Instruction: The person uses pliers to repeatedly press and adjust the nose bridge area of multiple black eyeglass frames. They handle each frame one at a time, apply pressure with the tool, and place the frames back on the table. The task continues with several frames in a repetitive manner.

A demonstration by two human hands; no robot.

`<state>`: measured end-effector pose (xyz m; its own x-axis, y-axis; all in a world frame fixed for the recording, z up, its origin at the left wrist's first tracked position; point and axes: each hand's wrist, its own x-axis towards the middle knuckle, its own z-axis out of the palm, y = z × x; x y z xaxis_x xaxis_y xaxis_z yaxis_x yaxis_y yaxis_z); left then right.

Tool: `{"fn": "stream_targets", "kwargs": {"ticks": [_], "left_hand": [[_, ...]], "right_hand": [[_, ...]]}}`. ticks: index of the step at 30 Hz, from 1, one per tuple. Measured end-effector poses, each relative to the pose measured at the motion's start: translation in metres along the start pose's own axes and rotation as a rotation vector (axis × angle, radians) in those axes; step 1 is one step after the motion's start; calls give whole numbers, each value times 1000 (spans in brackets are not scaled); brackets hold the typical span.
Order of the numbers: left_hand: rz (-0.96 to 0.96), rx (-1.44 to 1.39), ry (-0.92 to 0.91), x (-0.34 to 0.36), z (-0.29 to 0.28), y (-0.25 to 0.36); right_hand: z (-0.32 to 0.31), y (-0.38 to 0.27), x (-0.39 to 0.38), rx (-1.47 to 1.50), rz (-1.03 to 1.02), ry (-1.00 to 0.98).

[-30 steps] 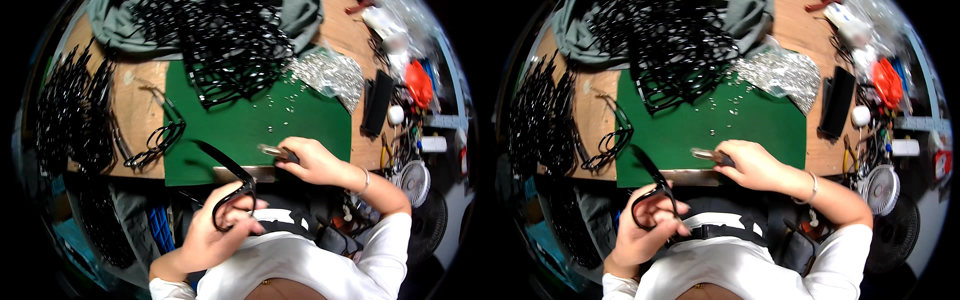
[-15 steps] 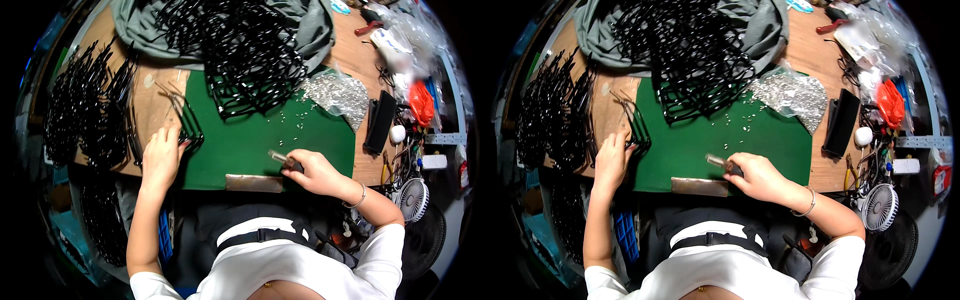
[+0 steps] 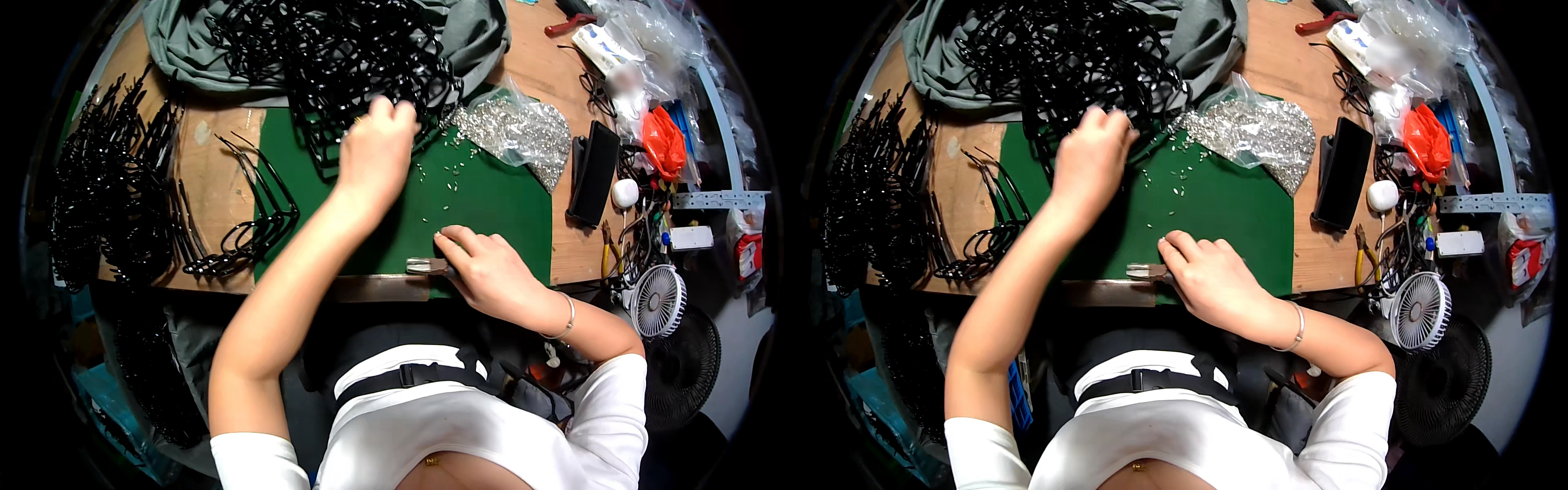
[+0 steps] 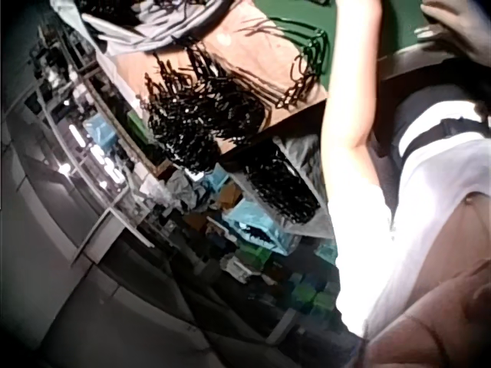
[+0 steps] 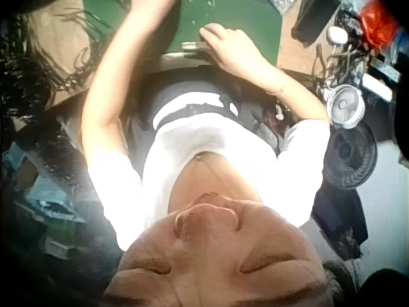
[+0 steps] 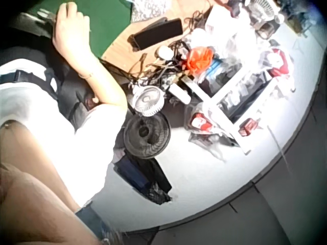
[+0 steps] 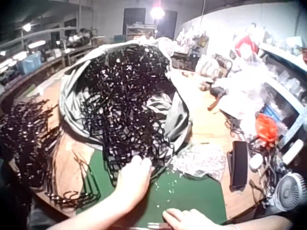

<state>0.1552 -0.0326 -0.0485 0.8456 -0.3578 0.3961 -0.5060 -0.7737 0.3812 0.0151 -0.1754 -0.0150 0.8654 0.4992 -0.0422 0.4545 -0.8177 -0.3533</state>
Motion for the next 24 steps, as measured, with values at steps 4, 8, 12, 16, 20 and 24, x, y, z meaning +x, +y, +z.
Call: {"fn": "stream_targets", "kwargs": {"ticks": [4, 8, 12, 16, 20, 24], "left_hand": [[-139, -732, 70, 35, -44, 8], [-517, -1699, -195, 25, -104, 39], [-465, -1794, -115, -38, -146, 46], [-648, -1373, -192, -98, -141, 51], [-537, -1379, -146, -127, -106, 54], [-392, -1411, -157, -124, -96, 57]], "right_hand": [[-26, 4, -3, 140, 103, 64], [-11, 25, 17, 279, 187, 14], [16, 34, 19, 286, 215, 105], [13, 28, 26, 222, 201, 12], [12, 24, 28, 181, 197, -8], [-13, 8, 23, 486, 278, 42]]}}
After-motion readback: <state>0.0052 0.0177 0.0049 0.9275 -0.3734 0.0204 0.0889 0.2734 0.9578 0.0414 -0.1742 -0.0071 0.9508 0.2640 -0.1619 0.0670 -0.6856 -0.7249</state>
